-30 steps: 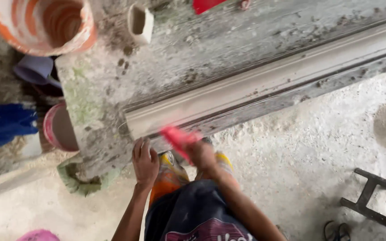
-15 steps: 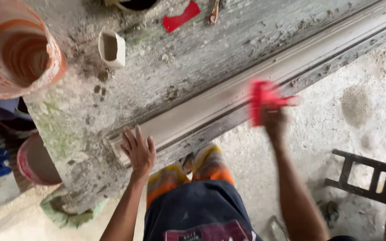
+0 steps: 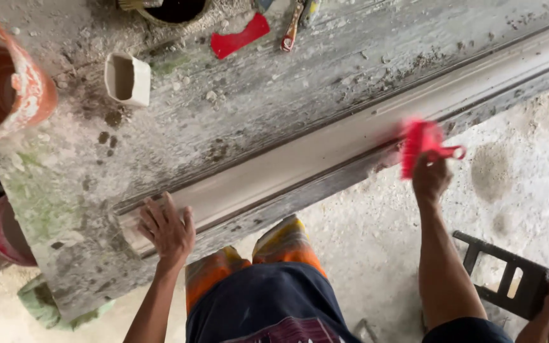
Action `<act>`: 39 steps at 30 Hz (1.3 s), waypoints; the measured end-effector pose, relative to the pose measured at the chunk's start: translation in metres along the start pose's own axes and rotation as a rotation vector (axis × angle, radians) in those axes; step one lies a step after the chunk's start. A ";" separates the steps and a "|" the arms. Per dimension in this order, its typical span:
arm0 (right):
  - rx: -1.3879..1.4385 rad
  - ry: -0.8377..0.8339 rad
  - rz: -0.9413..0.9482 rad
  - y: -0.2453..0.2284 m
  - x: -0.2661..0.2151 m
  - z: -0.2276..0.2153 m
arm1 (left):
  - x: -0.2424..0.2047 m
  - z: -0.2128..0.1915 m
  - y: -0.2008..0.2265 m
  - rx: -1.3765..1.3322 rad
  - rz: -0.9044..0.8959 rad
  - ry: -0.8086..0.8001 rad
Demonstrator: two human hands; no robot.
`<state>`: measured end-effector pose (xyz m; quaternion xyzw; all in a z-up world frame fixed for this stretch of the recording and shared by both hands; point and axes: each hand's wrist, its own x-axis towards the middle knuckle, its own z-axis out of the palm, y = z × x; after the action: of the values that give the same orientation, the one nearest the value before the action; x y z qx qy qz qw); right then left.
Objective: Cleaning and smoothing a plaster cornice using a scraper and a brush to remove excess material.
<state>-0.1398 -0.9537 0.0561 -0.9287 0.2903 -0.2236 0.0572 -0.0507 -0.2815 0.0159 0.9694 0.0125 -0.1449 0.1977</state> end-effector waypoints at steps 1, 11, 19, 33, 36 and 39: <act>0.006 -0.013 -0.007 0.001 0.000 0.012 | -0.004 0.002 0.013 0.004 -0.015 -0.002; 0.807 -0.865 -0.165 -0.333 -0.081 0.033 | 0.023 0.041 0.163 -0.234 -0.647 0.021; 0.624 -0.804 -0.252 -0.110 0.127 0.077 | 0.014 0.087 0.099 -0.401 -0.586 0.093; 1.377 -1.128 -0.111 -0.467 -0.093 0.127 | -0.012 0.041 0.133 -0.343 -0.545 0.283; 1.068 -0.846 -0.347 -0.497 -0.110 0.127 | -0.008 0.026 0.131 -0.365 -0.743 0.131; 0.736 -0.800 -0.316 -0.434 -0.084 0.187 | -0.006 0.027 0.116 -0.510 -0.776 0.014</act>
<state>0.1058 -0.5523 -0.0411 -0.8921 0.0061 0.0536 0.4486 -0.0540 -0.3990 0.0380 0.8144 0.4111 -0.1938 0.3609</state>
